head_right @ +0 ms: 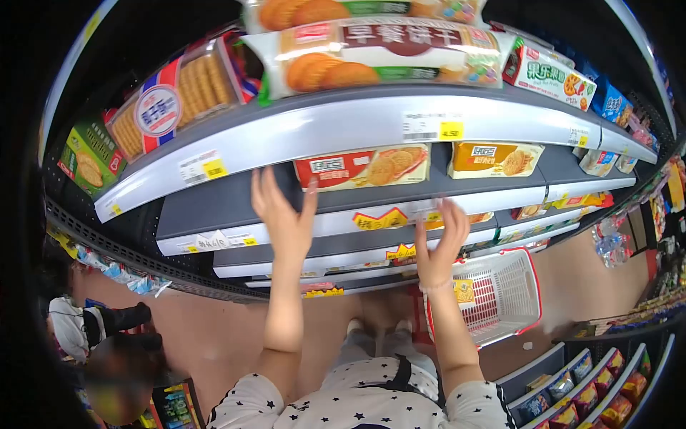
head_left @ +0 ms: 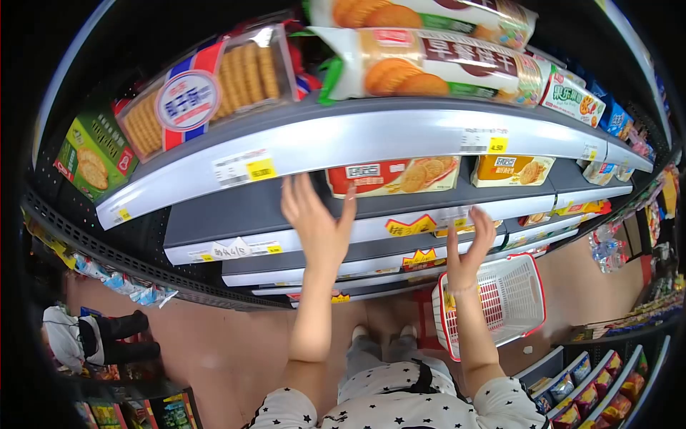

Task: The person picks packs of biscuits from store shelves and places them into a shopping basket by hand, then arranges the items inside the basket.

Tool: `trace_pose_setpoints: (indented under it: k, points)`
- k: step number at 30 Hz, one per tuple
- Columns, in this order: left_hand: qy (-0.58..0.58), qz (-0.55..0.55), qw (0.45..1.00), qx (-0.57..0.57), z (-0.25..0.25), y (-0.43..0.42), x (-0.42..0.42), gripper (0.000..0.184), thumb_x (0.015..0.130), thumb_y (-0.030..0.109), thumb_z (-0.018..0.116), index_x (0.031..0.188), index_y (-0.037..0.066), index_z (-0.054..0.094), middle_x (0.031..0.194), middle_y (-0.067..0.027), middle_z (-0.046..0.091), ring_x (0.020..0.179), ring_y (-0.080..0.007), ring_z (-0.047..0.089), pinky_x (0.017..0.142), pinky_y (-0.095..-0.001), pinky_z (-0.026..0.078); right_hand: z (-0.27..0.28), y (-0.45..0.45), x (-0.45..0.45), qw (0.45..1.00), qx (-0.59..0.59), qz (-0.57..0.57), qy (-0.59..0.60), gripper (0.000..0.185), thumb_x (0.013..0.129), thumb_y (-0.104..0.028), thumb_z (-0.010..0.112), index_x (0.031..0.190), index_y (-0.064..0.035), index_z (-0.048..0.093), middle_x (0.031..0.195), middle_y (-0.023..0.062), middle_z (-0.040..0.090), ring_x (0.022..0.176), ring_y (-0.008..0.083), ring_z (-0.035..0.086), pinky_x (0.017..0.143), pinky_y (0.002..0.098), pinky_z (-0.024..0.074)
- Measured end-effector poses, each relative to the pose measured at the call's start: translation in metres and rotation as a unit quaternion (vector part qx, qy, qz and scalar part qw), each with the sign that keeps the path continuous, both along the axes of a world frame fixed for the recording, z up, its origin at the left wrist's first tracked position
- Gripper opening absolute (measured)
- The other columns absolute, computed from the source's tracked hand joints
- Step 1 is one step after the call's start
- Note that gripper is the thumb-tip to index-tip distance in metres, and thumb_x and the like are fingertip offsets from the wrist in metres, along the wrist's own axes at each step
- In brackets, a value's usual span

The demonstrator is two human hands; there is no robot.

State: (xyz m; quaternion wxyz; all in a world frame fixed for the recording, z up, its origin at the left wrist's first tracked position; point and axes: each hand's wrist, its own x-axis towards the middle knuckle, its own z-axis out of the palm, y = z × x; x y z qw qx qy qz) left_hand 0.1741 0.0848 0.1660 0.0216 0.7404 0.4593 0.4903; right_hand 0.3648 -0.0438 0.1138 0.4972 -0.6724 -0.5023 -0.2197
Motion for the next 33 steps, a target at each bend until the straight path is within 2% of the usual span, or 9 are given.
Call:
trace_pose_setpoints:
  k: [3,5,10,16,18,21,25,27,33]
  points:
    - [0.043,-0.034,0.998,0.002,-0.004,0.018,0.001,0.074,0.080,0.040,0.061,0.124,-0.011,0.032,0.122,-0.0274,0.042,0.118,-0.0347,0.038,0.103,-0.0494,0.020,0.031,0.048,-0.014,0.999,0.029,-0.018,0.008,0.056,0.075,-0.009,0.066,0.123,0.0000,0.040,0.123,0.0173,0.044,0.116,0.0343,0.036,0.098,0.0416,0.0286]
    - [0.067,-0.008,0.996,0.057,-0.012,0.022,0.001,0.067,0.079,0.041,0.060,0.115,-0.013,0.042,0.101,-0.0230,0.057,0.101,-0.0321,0.051,0.103,-0.0491,0.021,0.028,0.061,-0.017,0.999,0.006,-0.043,0.007,0.060,0.075,-0.013,0.066,0.126,0.0002,0.038,0.125,0.0184,0.041,0.117,0.0346,0.035,0.098,0.0416,0.0282]
    - [0.082,-0.013,0.995,0.058,-0.021,0.028,0.000,0.063,0.077,0.041,0.061,0.109,-0.012,0.048,0.084,-0.0194,0.061,0.090,-0.0274,0.056,0.104,-0.0469,0.022,0.014,0.069,-0.013,0.987,-0.086,-0.075,0.110,0.071,0.078,-0.027,0.067,0.134,-0.0033,0.032,0.122,0.0194,0.037,0.114,0.0314,0.034,0.098,0.0394,0.0294]
    - [0.004,-0.095,0.993,0.076,-0.020,0.022,-0.006,0.067,0.071,0.042,0.066,0.109,-0.010,0.048,0.090,-0.0208,0.059,0.093,-0.0319,0.054,0.101,-0.0435,0.029,0.014,0.059,-0.014,0.975,0.031,0.078,0.207,0.066,0.079,-0.015,0.065,0.134,-0.0026,0.032,0.128,0.0122,0.038,0.119,0.0237,0.033,0.101,0.0345,0.0254]
    - [-0.039,-0.147,0.986,0.074,-0.023,0.016,-0.012,0.067,0.069,0.035,0.070,0.113,-0.008,0.045,0.105,-0.0242,0.053,0.102,-0.0380,0.049,0.098,-0.0458,0.032,0.028,0.046,-0.032,0.923,0.115,0.190,0.315,0.070,0.078,-0.009,0.062,0.137,-0.0024,0.025,0.136,0.0125,0.033,0.127,0.0226,0.027,0.105,0.0352,0.0197]
    - [-0.111,-0.224,0.968,0.035,-0.045,-0.009,-0.013,0.071,0.068,0.030,0.069,0.119,-0.008,0.039,0.116,-0.0251,0.048,0.108,-0.0390,0.046,0.098,-0.0451,0.031,0.013,0.016,-0.039,0.912,0.183,0.207,0.304,0.075,0.073,0.000,0.063,0.136,-0.0050,0.022,0.136,0.0120,0.028,0.125,0.0243,0.030,0.105,0.0381,0.0226]
    - [-0.330,-0.305,0.893,0.005,-0.078,-0.086,0.019,0.086,0.065,0.026,0.070,0.128,-0.008,0.022,0.124,-0.0274,0.038,0.111,-0.0389,0.043,0.095,-0.0446,0.034,-0.012,-0.042,-0.019,0.790,0.154,0.328,0.495,0.075,0.070,0.005,0.061,0.133,-0.0093,0.023,0.135,0.0104,0.029,0.125,0.0239,0.031,0.103,0.0389,0.0266]
    - [-0.171,-0.292,0.940,-0.033,-0.098,-0.132,0.035,0.087,0.065,0.026,0.071,0.128,-0.008,0.022,0.127,-0.0290,0.032,0.111,-0.0403,0.040,0.094,-0.0453,0.033,-0.032,-0.072,0.008,0.754,0.116,0.297,0.575,0.077,0.071,-0.005,0.063,0.137,-0.0072,0.022,0.134,0.0101,0.037,0.125,0.0227,0.035,0.103,0.0373,0.0285]
    - [-0.089,-0.362,0.878,-0.301,-0.189,-0.263,0.141,0.083,0.074,0.025,0.069,0.129,-0.010,0.018,0.120,-0.0283,0.034,0.108,-0.0414,0.039,0.092,-0.0455,0.034,-0.119,-0.237,0.134,0.698,0.018,0.171,0.695,0.058,0.072,0.000,0.067,0.124,-0.0009,0.041,0.118,0.0081,0.053,0.110,0.0182,0.050,0.094,0.0321,0.0386]
